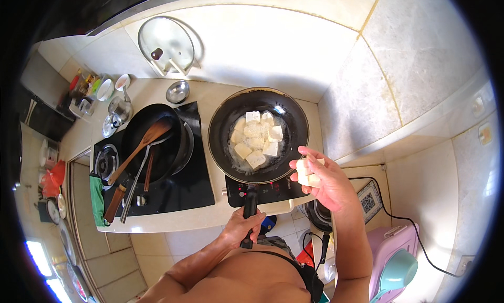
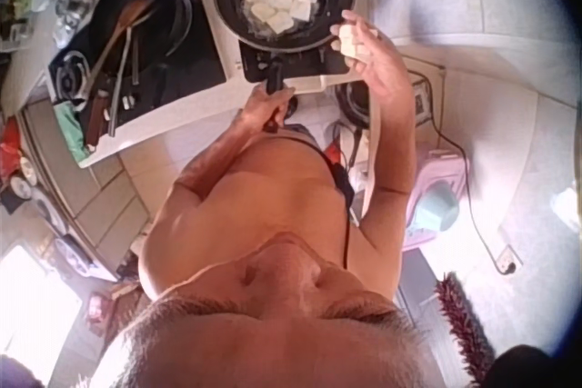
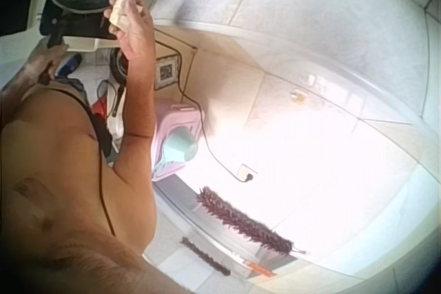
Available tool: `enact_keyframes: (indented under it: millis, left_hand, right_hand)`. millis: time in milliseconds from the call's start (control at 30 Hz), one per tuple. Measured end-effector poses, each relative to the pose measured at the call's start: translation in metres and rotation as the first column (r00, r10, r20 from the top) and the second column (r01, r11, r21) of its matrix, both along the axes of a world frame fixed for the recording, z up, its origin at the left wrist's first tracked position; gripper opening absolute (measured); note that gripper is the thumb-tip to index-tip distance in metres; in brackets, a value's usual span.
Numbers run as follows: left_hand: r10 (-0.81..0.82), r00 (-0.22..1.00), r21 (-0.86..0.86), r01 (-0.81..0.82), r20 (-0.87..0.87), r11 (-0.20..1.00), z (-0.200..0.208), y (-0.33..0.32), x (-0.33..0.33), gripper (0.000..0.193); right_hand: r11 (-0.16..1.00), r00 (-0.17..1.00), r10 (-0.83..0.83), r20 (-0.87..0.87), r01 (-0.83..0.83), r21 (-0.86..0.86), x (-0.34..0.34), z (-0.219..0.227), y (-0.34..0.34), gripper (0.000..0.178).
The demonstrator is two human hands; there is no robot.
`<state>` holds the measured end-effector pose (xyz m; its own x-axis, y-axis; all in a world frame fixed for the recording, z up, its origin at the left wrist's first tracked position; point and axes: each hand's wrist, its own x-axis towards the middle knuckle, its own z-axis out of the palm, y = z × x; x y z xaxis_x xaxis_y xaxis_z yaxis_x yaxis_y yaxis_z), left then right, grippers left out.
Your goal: The person retrieves a plate from a cabinet, then slices a block of tofu on a wooden cutting board using a cleaver. The sliced tofu pieces are transferred by hand into a hot pan on the stove to cook.
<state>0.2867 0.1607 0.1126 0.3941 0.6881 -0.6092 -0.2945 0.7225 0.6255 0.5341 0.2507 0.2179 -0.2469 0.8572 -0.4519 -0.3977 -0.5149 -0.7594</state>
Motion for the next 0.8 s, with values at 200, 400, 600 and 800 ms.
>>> enact_keyframes:
  millis: [200, 400, 600, 800]
  left_hand:
    - [-0.037, 0.997, -0.001, 0.037, -0.06, 0.999, -0.001, -0.004, 0.0, 0.024]
    - [-0.055, 0.993, -0.005, 0.055, -0.1, 0.998, 0.001, -0.004, 0.0, 0.032]
    - [-0.151, 0.709, 0.253, 0.43, -0.689, 0.866, 0.029, 0.006, -0.029, 0.04]
    - [0.421, 0.552, 0.692, 0.622, -0.72, 0.366, 0.076, 0.092, -0.046, 0.01]
  right_hand:
    - [1.0, 0.999, 0.002, 0.052, -0.001, -0.026, -0.001, -0.003, 0.002, 0.042]
    - [0.999, 1.0, -0.017, -0.019, 0.016, -0.052, 0.001, -0.013, 0.003, 0.041]
    - [0.999, 0.998, -0.042, -0.036, 0.042, -0.022, 0.008, -0.015, -0.008, 0.04]
    - [0.995, 0.993, -0.099, -0.065, 0.1, 0.009, 0.015, -0.008, -0.028, 0.041]
